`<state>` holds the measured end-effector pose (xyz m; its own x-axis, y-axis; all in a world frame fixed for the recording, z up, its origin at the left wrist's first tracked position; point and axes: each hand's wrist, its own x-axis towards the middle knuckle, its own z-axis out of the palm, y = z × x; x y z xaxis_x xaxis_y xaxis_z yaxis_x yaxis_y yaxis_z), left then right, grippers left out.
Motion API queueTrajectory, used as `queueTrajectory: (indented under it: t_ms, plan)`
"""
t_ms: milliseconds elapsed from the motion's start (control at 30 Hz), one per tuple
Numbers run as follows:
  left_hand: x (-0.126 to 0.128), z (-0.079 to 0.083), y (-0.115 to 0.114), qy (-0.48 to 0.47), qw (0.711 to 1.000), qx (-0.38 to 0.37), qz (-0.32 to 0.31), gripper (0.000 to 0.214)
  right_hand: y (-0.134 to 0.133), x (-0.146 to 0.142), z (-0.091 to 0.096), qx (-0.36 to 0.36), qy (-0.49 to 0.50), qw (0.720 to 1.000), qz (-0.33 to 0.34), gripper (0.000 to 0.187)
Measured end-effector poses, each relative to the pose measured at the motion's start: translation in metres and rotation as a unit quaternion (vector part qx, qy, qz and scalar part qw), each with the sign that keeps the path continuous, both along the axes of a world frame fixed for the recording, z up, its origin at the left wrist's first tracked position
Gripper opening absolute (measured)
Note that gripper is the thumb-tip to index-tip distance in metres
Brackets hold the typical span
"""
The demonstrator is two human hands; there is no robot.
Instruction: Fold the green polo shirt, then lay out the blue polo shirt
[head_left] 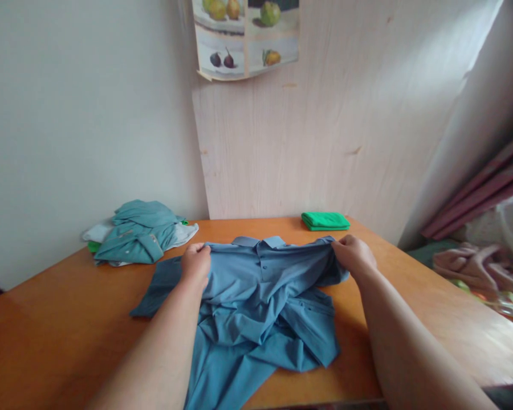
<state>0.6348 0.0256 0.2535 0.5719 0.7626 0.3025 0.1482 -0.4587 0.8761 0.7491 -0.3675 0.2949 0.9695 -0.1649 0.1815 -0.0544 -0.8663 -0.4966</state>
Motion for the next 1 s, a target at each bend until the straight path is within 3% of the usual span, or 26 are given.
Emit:
queueTrajectory:
  t_ms: [100, 200, 367, 500, 567, 633, 767, 1000]
  plan:
    - [0.000, -0.001, -0.002, 0.008, 1.000, 0.027, 0.009, 0.034, 0.003, 0.000, -0.001, -0.019, 0.019, 1.000, 0.008, 0.029]
    - [0.000, 0.001, -0.004, 0.014, 0.999, 0.052, 0.008, 0.041, 0.013, -0.002, -0.004, -0.016, -0.027, 0.999, 0.026, 0.036]
    - [-0.009, 0.011, -0.011, 0.113, 0.981, 0.156, -0.006, 0.047, 0.043, -0.006, -0.020, -0.027, -0.096, 0.979, 0.179, 0.041]
    - [-0.020, 0.020, -0.018, 0.211, 0.948, 0.238, -0.023, 0.041, 0.057, -0.012, -0.031, -0.065, -0.037, 0.968, 0.242, 0.057]
    - [-0.023, 0.023, -0.019, 0.243, 0.944, 0.219, -0.051, 0.026, 0.060, -0.014, -0.033, -0.077, -0.006, 0.973, 0.218, 0.069]
    - [-0.024, 0.026, -0.019, 0.255, 0.945, 0.187, -0.080, 0.010, 0.060, -0.014, -0.031, -0.075, 0.012, 0.975, 0.209, 0.061]
    - [-0.025, 0.030, -0.014, 0.206, 0.961, 0.147, -0.113, 0.025, 0.057, -0.010, -0.026, -0.040, 0.030, 0.967, 0.252, 0.017]
    - [-0.025, 0.031, -0.014, 0.043, 0.989, 0.038, -0.135, 0.036, 0.059, -0.001, -0.029, 0.083, 0.014, 0.961, 0.262, 0.023]
